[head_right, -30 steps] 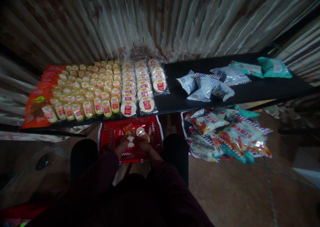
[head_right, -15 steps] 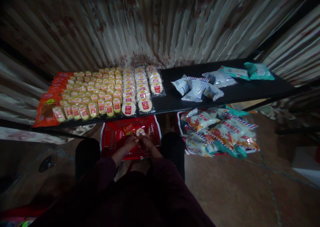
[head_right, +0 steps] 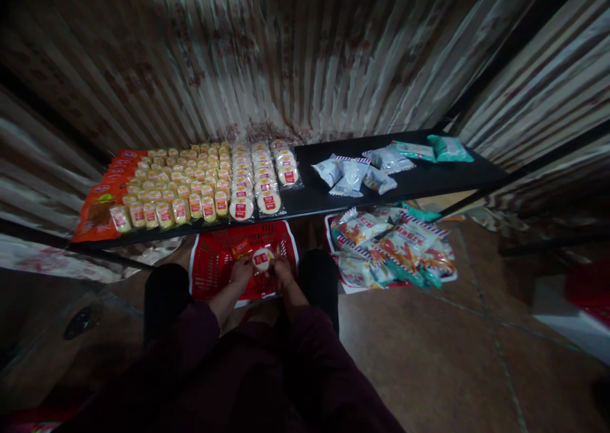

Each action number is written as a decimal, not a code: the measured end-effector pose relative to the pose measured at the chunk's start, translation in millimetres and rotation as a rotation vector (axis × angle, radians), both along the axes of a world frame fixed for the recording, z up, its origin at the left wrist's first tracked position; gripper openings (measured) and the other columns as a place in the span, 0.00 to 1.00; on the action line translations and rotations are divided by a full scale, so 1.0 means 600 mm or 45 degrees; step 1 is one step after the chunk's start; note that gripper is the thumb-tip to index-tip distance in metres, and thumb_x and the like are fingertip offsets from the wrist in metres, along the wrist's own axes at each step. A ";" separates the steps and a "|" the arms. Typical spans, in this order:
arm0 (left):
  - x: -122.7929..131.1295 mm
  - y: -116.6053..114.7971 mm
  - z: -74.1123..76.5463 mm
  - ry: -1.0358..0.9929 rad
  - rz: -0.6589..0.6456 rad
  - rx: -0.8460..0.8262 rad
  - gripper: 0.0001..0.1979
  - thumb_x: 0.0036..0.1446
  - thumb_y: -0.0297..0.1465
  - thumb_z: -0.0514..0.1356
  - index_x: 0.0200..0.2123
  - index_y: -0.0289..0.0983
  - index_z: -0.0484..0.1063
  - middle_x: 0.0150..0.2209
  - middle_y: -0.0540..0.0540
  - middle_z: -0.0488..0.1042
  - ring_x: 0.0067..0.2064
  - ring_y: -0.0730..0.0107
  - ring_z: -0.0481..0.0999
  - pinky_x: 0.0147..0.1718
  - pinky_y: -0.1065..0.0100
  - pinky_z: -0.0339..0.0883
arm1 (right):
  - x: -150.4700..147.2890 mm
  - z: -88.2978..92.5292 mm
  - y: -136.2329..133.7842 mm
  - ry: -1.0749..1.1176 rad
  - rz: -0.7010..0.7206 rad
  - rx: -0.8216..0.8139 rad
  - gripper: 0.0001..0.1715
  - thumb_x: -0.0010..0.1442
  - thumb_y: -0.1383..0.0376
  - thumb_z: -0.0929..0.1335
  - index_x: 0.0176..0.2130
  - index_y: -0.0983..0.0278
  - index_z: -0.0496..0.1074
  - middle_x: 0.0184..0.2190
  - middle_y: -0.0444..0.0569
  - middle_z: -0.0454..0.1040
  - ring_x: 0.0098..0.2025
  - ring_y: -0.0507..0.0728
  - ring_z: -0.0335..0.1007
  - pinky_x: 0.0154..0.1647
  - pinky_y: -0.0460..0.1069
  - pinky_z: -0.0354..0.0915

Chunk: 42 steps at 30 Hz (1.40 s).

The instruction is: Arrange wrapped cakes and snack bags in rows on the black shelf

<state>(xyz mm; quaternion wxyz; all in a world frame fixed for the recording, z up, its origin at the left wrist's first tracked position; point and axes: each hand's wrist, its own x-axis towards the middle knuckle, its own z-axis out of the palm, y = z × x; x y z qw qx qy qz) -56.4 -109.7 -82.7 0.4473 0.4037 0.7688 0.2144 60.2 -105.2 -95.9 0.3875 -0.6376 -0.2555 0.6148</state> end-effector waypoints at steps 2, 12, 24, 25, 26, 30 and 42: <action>-0.003 0.001 0.004 -0.054 0.072 0.023 0.10 0.51 0.29 0.61 0.38 0.37 0.74 0.35 0.43 0.79 0.39 0.63 0.78 0.34 0.70 0.68 | 0.000 0.008 -0.005 0.079 -0.049 -0.003 0.14 0.47 0.68 0.66 0.37 0.64 0.71 0.19 0.44 0.72 0.20 0.54 0.70 0.18 0.46 0.64; -0.001 -0.005 0.015 -0.416 0.347 0.145 0.11 0.55 0.32 0.59 0.42 0.36 0.70 0.34 0.45 0.77 0.34 0.70 0.77 0.32 0.70 0.70 | 0.009 0.025 -0.026 0.282 -0.328 0.047 0.15 0.42 0.70 0.69 0.34 0.63 0.68 0.21 0.40 0.73 0.23 0.51 0.71 0.26 0.45 0.68; -0.010 -0.026 0.026 -0.818 0.452 -0.015 0.09 0.48 0.28 0.66 0.32 0.34 0.69 0.21 0.50 0.73 0.20 0.75 0.71 0.23 0.73 0.65 | 0.013 0.013 -0.029 0.441 -0.389 0.257 0.27 0.32 0.61 0.76 0.35 0.62 0.71 0.24 0.44 0.76 0.28 0.58 0.75 0.30 0.51 0.70; -0.009 -0.028 0.024 -0.840 0.472 -0.017 0.09 0.47 0.27 0.66 0.33 0.34 0.69 0.22 0.50 0.73 0.21 0.75 0.72 0.24 0.73 0.65 | 0.012 0.010 -0.029 0.454 -0.363 0.278 0.28 0.33 0.59 0.77 0.36 0.63 0.71 0.24 0.44 0.77 0.29 0.58 0.75 0.30 0.51 0.70; -0.007 -0.030 0.023 -0.866 0.493 -0.014 0.10 0.47 0.26 0.66 0.33 0.34 0.69 0.22 0.50 0.73 0.22 0.75 0.72 0.25 0.73 0.66 | 0.012 0.007 -0.030 0.459 -0.329 0.286 0.28 0.33 0.58 0.77 0.36 0.63 0.72 0.24 0.45 0.77 0.29 0.58 0.75 0.29 0.51 0.70; 0.006 -0.031 0.018 -0.990 0.569 0.013 0.08 0.48 0.24 0.65 0.31 0.35 0.67 0.25 0.49 0.74 0.26 0.75 0.75 0.30 0.73 0.70 | 0.014 0.000 -0.030 0.444 -0.282 0.223 0.28 0.33 0.61 0.77 0.37 0.64 0.74 0.22 0.43 0.76 0.24 0.54 0.72 0.25 0.47 0.68; 0.004 -0.055 -0.019 -1.089 0.589 0.023 0.06 0.52 0.28 0.63 0.32 0.34 0.68 0.26 0.47 0.75 0.26 0.74 0.75 0.31 0.71 0.71 | 0.019 -0.041 -0.023 0.241 -0.258 0.234 0.27 0.36 0.61 0.75 0.40 0.65 0.75 0.25 0.44 0.77 0.28 0.55 0.74 0.29 0.48 0.70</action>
